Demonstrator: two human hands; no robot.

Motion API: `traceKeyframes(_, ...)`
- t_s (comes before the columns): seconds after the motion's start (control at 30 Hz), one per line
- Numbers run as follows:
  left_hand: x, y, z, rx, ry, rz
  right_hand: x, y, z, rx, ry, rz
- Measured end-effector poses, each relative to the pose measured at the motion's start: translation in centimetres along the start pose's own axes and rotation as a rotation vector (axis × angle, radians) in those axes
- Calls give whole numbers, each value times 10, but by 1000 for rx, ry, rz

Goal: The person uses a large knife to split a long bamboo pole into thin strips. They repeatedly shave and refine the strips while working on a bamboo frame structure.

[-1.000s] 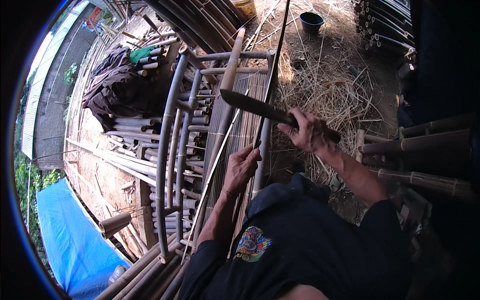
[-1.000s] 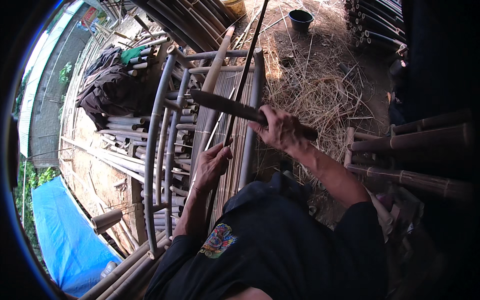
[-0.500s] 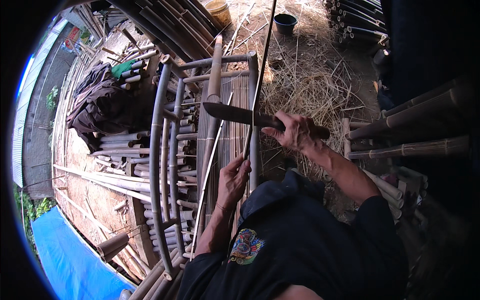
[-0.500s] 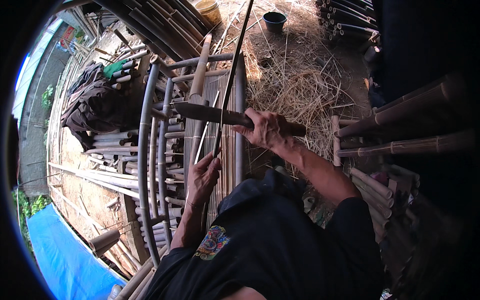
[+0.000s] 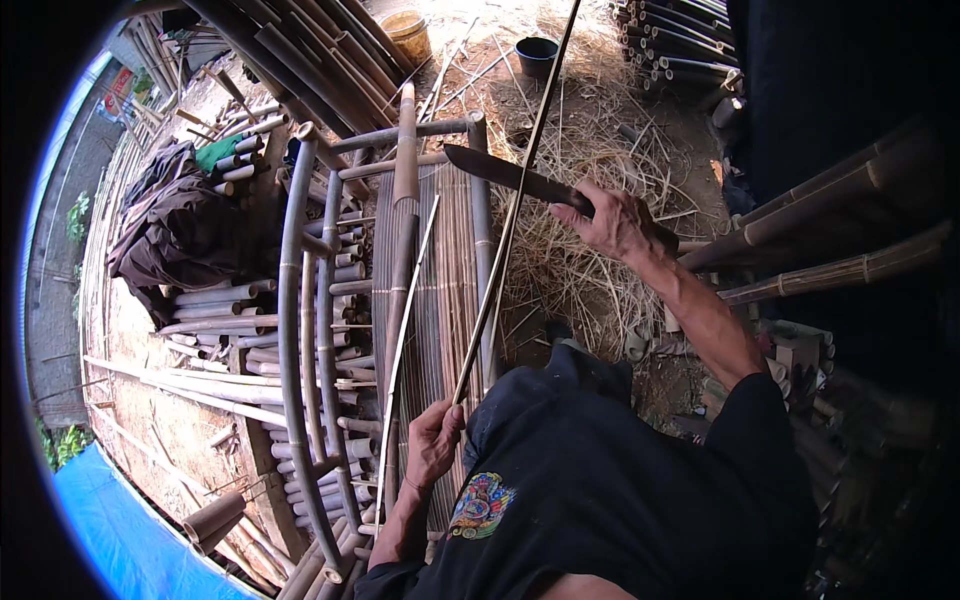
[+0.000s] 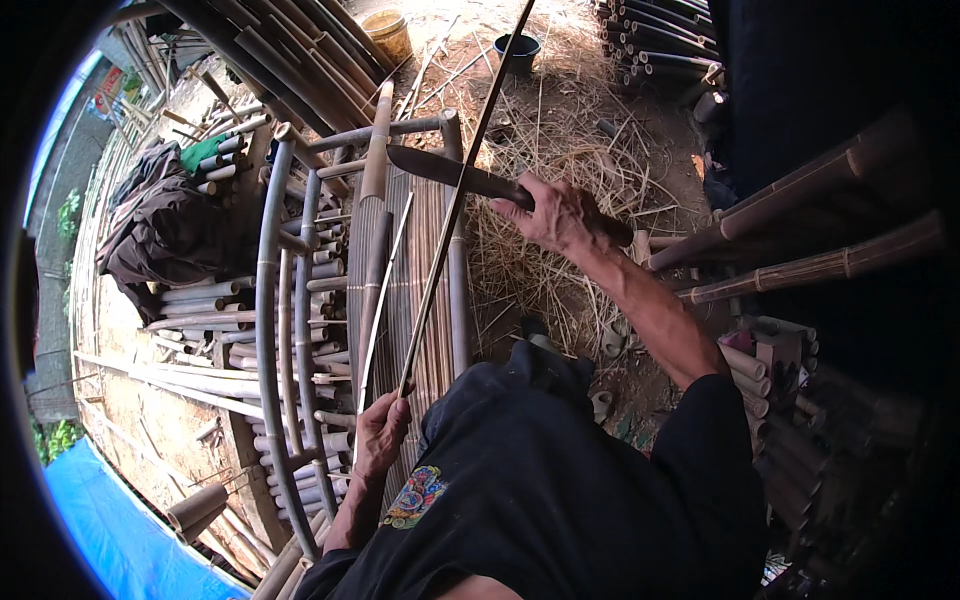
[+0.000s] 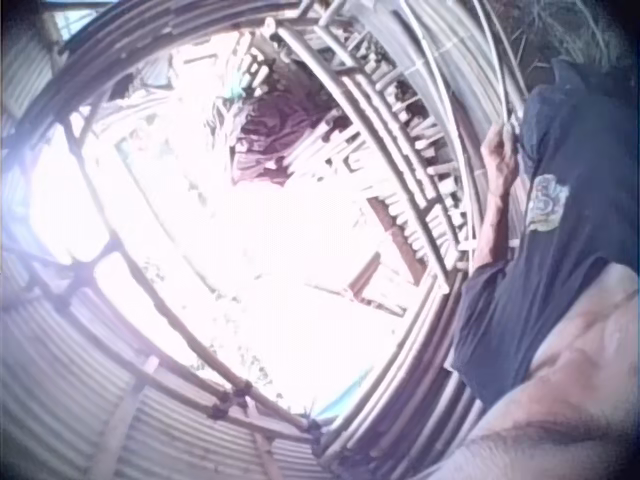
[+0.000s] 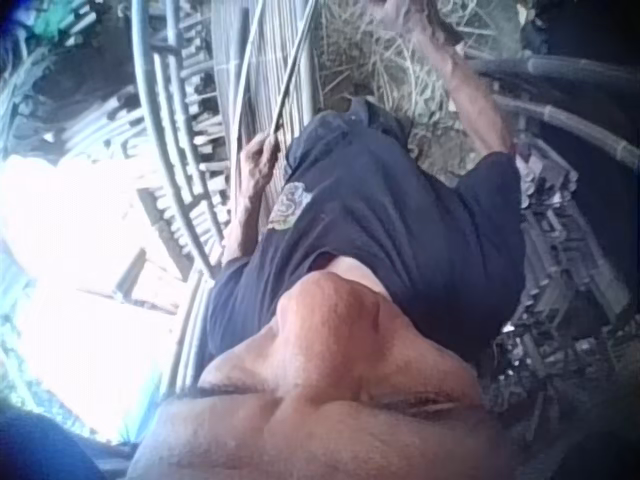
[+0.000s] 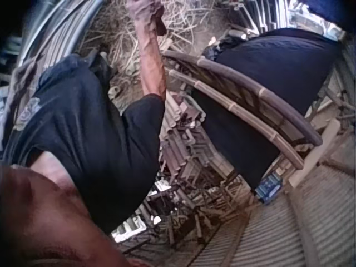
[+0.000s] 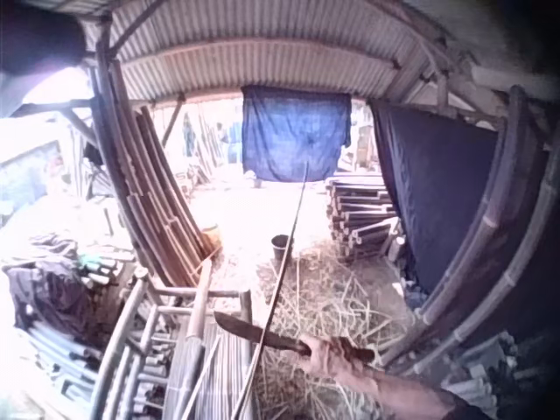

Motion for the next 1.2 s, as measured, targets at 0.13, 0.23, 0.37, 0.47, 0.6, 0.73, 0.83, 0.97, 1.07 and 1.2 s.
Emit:
traceKeyframes(0.13,-2,10,0,22,-67,-39,-52,-12,24,82,501,3)
traceKeyframes(0.23,-7,11,8,-10,-77,-92,10,-9,-13,67,83,88)
traceKeyframes(0.37,-30,21,31,-15,-34,-36,68,42,-48,93,-98,144)
traceKeyframes(0.47,-46,34,36,-52,-40,-79,88,67,-67,173,-148,154)
traceKeyframes(0.6,-84,62,56,-60,123,59,134,123,-84,241,-345,204)
traceKeyframes(0.73,-34,30,27,-24,114,297,101,108,-67,237,-423,102)
traceKeyframes(0.83,21,-8,-31,-104,104,375,-4,39,-17,86,-122,-25)
traceKeyframes(0.97,74,-35,-76,-118,104,499,-109,-16,52,20,135,-168)
traceKeyframes(1.07,88,-48,-89,-23,-80,557,-128,-26,71,91,239,-230)
traceKeyframes(1.2,94,-44,-79,-149,48,449,-118,-17,63,106,200,-207)
Point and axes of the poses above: each hand's wrist, its own z-axis away from the middle knuckle, its own y-axis out of the back of the hand, x = y × z, the point moved 4 cm from there along -z, towards the middle knuckle, and after that the axes turned 4 degrees about x, right-handed, at the moved point
